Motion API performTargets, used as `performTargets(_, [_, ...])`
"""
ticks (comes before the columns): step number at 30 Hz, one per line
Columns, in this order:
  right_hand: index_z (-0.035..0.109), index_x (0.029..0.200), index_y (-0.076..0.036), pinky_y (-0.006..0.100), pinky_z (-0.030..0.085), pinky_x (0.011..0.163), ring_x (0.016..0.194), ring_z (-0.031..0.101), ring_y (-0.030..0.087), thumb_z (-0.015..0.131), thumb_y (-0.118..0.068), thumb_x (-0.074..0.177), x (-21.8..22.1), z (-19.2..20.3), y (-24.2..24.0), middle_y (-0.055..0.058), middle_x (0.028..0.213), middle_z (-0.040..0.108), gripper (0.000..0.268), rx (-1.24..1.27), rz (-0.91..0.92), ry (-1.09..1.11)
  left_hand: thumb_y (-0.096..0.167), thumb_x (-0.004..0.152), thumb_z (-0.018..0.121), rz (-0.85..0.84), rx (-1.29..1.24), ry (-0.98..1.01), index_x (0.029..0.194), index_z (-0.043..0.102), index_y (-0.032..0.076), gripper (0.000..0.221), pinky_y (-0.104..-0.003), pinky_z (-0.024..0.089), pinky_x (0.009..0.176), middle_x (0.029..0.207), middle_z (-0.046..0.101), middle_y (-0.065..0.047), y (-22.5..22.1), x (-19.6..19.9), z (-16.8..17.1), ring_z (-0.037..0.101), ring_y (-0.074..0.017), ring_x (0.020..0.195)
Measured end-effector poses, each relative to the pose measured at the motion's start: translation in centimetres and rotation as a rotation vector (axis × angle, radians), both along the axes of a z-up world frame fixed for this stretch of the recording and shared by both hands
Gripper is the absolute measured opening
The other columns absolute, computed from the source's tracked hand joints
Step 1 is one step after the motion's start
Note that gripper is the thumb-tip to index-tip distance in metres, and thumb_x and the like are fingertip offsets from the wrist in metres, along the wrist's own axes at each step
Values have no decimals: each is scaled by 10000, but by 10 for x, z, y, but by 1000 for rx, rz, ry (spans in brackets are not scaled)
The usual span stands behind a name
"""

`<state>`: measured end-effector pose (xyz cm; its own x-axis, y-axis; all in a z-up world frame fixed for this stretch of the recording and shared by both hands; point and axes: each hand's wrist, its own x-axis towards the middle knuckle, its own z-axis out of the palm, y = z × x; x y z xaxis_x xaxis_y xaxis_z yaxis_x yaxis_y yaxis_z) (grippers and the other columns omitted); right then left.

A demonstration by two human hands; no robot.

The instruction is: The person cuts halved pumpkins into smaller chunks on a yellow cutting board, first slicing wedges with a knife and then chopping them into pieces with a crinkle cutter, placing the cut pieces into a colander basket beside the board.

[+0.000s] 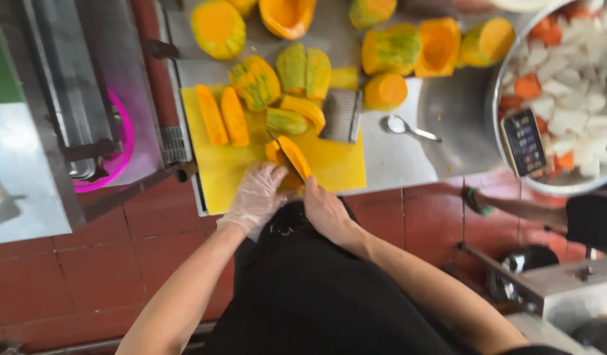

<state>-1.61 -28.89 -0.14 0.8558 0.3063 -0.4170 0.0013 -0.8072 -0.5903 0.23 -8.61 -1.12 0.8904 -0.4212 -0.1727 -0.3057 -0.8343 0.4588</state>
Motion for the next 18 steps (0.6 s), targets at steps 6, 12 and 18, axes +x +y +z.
performTargets(6, [440, 1105, 18, 539, 572, 627, 733, 695, 466, 477, -98, 984, -3, -1, 6, 267, 824, 676, 172, -51, 10, 31, 432, 885, 705, -19, 19, -63, 1288, 593, 56, 562, -459, 443, 948, 1212, 606, -143, 1, -9, -13, 565, -344, 1141])
performTargets(12, [440, 1103, 12, 535, 564, 627, 719, 690, 458, 479, -57, 947, -15, -28, -1, 272, 861, 668, 174, -9, 0, -46, 396, 867, 740, 78, -108, -89, 1302, 574, 89, 557, -478, 459, 983, 1237, 606, -153, -2, -20, -23, 583, -366, 1162])
performTargets(18, [445, 1079, -23, 551, 524, 622, 729, 669, 466, 520, -209, 1034, 4, 26, -36, 255, 863, 682, 206, 172, -46, -43, 367, 891, 739, 317, -118, -124, 1402, 557, 99, 605, -519, 471, 991, 1336, 570, -230, -16, -6, 13, 554, -418, 1210])
